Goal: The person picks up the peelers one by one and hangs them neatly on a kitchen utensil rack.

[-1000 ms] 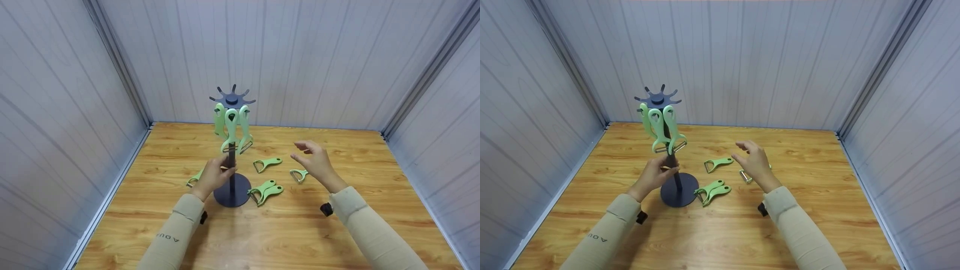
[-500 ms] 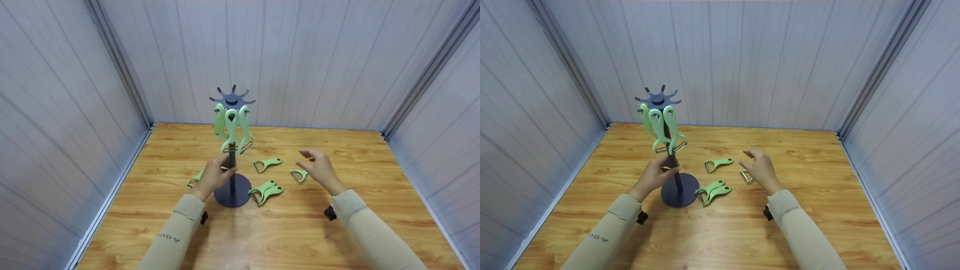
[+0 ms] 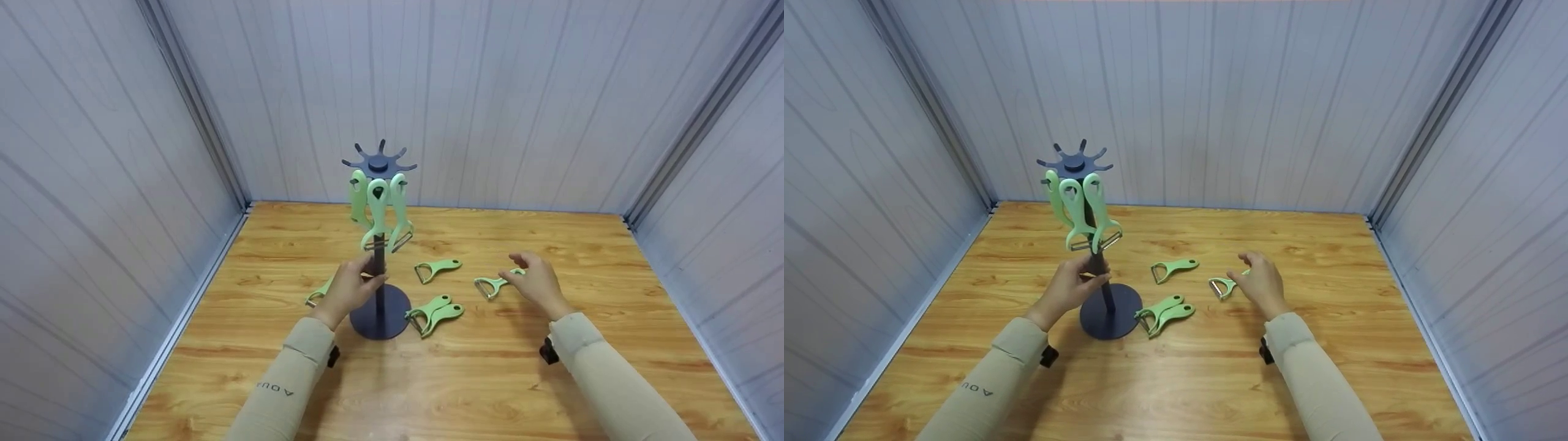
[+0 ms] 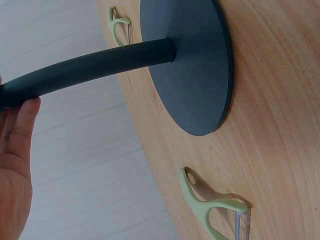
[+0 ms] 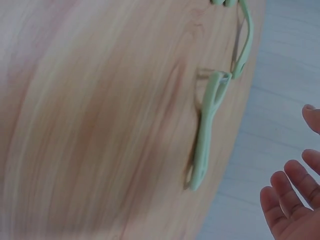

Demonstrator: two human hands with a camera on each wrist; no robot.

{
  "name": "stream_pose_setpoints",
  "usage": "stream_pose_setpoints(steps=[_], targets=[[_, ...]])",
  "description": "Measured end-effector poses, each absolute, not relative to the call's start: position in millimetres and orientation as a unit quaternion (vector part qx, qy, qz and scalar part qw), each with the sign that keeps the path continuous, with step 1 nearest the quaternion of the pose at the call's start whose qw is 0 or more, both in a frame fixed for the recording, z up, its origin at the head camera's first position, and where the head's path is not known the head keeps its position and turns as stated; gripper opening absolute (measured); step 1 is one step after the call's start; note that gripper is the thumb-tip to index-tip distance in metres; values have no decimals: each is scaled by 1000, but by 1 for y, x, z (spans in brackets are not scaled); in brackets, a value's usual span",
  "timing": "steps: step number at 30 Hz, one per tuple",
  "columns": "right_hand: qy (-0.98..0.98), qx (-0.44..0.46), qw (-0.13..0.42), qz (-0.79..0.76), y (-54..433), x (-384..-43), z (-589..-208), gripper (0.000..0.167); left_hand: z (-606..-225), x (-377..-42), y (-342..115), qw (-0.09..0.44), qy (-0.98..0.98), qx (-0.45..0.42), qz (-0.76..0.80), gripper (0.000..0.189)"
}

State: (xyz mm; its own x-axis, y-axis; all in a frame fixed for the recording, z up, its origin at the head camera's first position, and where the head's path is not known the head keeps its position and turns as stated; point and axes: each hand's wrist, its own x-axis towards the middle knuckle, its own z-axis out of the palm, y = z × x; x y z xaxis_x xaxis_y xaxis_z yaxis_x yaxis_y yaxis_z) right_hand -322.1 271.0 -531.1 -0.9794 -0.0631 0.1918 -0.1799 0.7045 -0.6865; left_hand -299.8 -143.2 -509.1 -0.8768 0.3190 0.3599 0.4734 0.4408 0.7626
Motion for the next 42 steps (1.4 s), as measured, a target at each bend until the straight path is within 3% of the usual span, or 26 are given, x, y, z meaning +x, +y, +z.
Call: stream_pose_setpoints(steps=[15, 28, 42], targets=[[-938, -1, 10, 347, 290, -332, -554, 65, -508, -299, -141, 72, -845, -218, -482, 8], [-956, -51, -18, 287, 290, -340, -563, 34, -505, -296, -142, 59, -836, -211, -503, 11], [-960, -47, -63, 269, 268, -352, -570, 48, -504, -294, -145, 51, -824, -212, -523, 15]])
